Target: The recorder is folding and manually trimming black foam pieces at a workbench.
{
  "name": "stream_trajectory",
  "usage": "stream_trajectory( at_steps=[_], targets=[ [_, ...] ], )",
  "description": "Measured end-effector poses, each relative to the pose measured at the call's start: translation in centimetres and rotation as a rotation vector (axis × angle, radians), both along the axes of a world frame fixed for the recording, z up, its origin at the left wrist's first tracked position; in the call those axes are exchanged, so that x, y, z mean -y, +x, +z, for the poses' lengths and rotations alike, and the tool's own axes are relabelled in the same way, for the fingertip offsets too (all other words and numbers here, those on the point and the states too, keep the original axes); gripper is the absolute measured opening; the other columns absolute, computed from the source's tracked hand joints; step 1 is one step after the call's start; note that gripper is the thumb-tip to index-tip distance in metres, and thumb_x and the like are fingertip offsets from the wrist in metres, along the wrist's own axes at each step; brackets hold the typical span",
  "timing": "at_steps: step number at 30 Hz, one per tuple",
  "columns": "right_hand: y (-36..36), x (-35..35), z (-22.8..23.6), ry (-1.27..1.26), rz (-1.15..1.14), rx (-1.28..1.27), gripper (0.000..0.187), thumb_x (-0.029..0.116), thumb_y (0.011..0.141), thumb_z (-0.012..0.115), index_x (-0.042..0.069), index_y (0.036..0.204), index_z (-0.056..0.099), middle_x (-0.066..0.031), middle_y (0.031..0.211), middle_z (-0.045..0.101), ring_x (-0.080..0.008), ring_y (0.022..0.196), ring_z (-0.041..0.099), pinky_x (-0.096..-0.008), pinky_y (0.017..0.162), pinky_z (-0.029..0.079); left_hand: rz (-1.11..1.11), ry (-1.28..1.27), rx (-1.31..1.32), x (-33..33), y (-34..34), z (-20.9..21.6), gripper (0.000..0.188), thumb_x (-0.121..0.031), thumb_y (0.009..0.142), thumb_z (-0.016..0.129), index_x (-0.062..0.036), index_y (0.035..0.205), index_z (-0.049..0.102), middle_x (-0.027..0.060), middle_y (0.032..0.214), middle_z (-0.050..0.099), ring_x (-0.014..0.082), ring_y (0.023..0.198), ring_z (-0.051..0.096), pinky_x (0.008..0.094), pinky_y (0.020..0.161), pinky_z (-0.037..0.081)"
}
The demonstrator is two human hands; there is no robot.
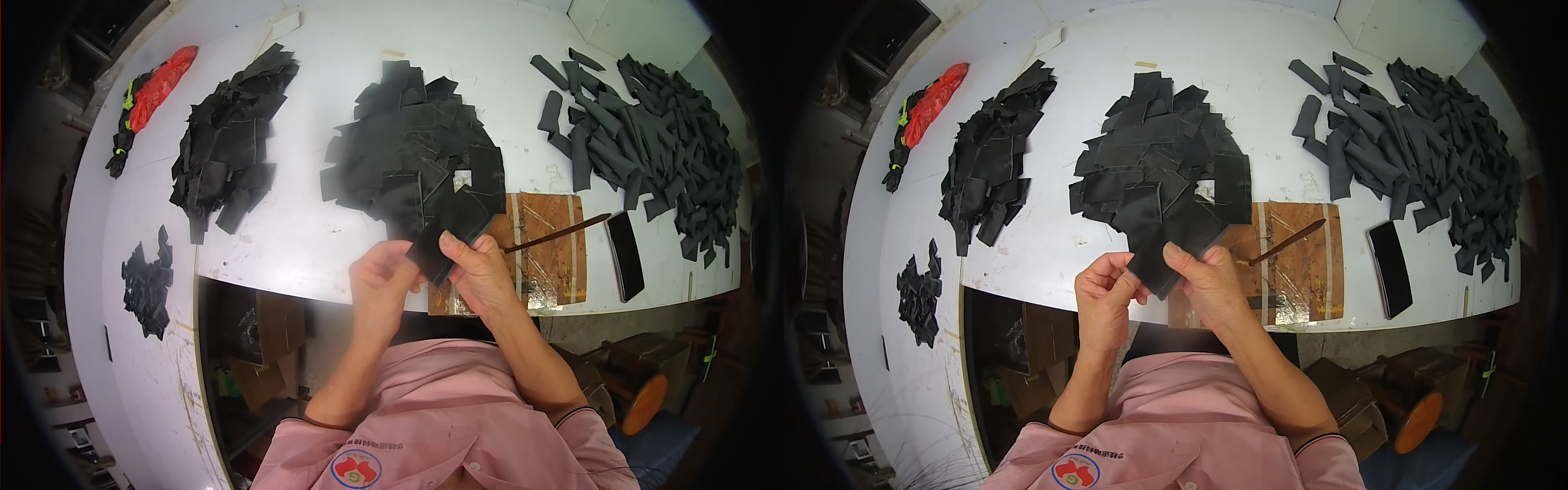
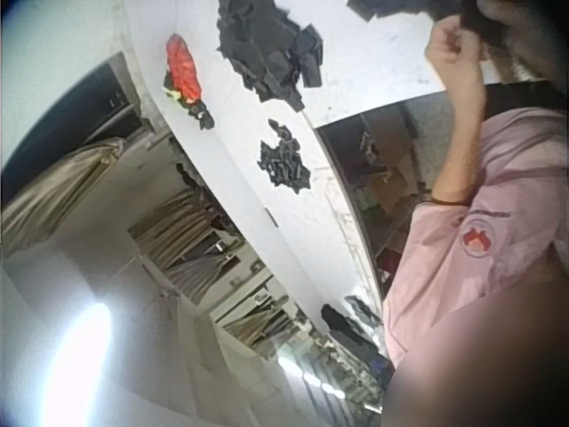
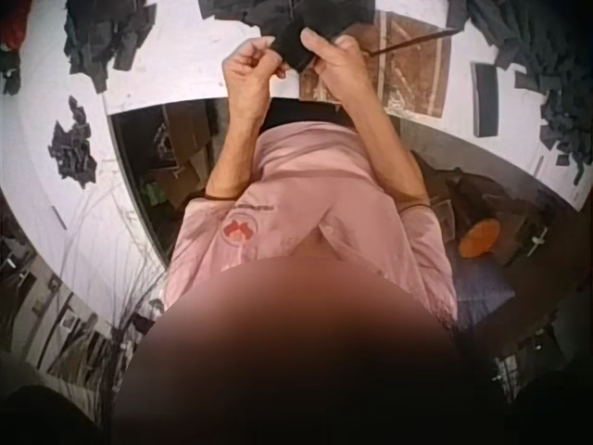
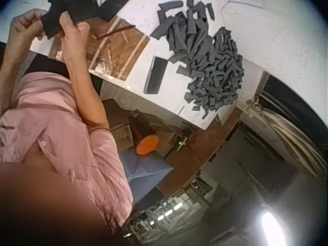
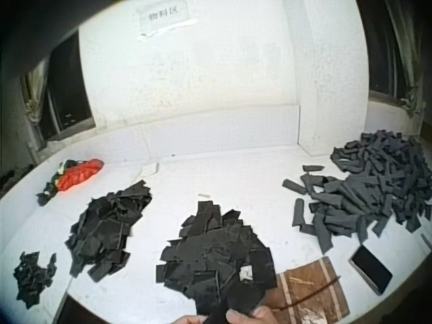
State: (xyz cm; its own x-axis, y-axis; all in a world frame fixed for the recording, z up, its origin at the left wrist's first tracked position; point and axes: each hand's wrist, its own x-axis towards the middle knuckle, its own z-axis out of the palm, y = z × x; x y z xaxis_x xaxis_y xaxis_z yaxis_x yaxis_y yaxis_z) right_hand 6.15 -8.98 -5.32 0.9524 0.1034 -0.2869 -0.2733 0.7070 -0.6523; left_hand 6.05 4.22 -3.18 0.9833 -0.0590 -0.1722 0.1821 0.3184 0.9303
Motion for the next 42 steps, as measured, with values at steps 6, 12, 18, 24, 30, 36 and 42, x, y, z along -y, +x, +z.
stream_trajectory(
  at_steps=[6,12,18,24,30,36,42],
  targets=[
    [-0.7,1.0,0.4,-0.880,0.192,0.123,0.020,0.021,0.077,0.063,0.002,0.083,0.061,-0.0020,0.069,0.060,-0.0144,0.062,0.056,-0.0271,0.053,0.044,-0.002,0.135,-0.002,0.5,-0.1,0.0,0.006,-0.003,0.076,0.060,0.0011,0.080,0.058,0.0015,0.063,0.057,0.0051,0.050,0.049,0.0172,0.046,0.039],
    [-2.6,0.8,4.4,-1.129,-0.114,0.484,0.019,0.007,0.066,0.069,0.001,0.081,0.060,-0.0084,0.070,0.054,-0.0186,0.064,0.057,-0.0277,0.055,0.045,-0.068,0.248,0.067,0.6,-0.7,0.4,0.006,-0.002,0.077,0.059,0.0022,0.081,0.057,0.0015,0.068,0.057,0.0047,0.059,0.051,0.0188,0.052,0.043],
    [-2.2,1.3,2.6,-1.359,-0.117,0.751,0.021,0.000,0.066,0.064,0.001,0.086,0.057,-0.0100,0.074,0.053,-0.0216,0.063,0.054,-0.0284,0.052,0.044,0.025,0.526,0.229,1.8,-1.5,0.3,0.005,-0.002,0.075,0.058,0.0011,0.080,0.058,0.0017,0.063,0.057,0.0050,0.056,0.052,0.0227,0.051,0.044],
    [-2.0,0.7,2.3,-1.508,-0.285,0.735,0.013,-0.004,0.064,0.059,0.000,0.077,0.056,-0.0117,0.070,0.051,-0.0251,0.057,0.052,-0.0324,0.051,0.044,0.140,0.506,0.205,2.3,-1.5,0.2,0.011,0.001,0.072,0.057,0.0004,0.084,0.058,0.0037,0.064,0.058,0.0074,0.049,0.049,0.0224,0.045,0.040],
    [-2.3,2.9,2.6,-0.458,0.072,0.195,0.006,0.003,0.075,0.058,-0.001,0.079,0.061,0.0017,0.067,0.051,-0.0069,0.056,0.045,-0.0197,0.050,0.034,-0.308,-0.467,-0.250,1.1,-0.2,3.0,0.021,0.012,0.068,0.048,0.0008,0.085,0.054,-0.0010,0.069,0.053,-0.0009,0.044,0.033,0.0165,0.039,0.023],
    [-3.2,1.8,2.7,0.089,0.194,0.010,0.008,0.009,0.080,0.053,0.003,0.077,0.056,0.0021,0.063,0.050,-0.0053,0.053,0.041,-0.0188,0.048,0.031,0.085,0.268,0.261,3.2,-0.9,0.6,0.026,0.011,0.067,0.045,0.0013,0.090,0.055,0.0011,0.076,0.056,0.0002,0.047,0.040,0.0146,0.041,0.028],
    [-3.2,2.6,2.5,-0.090,0.037,0.036,0.011,0.013,0.083,0.053,0.007,0.074,0.053,0.0036,0.064,0.048,-0.0044,0.055,0.041,-0.0188,0.052,0.033,-0.331,-0.176,-0.085,1.5,-0.6,2.2,0.038,0.009,0.069,0.050,-0.0009,0.105,0.049,0.0042,0.083,0.055,0.0011,0.053,0.044,0.0150,0.044,0.030]
  ],
)
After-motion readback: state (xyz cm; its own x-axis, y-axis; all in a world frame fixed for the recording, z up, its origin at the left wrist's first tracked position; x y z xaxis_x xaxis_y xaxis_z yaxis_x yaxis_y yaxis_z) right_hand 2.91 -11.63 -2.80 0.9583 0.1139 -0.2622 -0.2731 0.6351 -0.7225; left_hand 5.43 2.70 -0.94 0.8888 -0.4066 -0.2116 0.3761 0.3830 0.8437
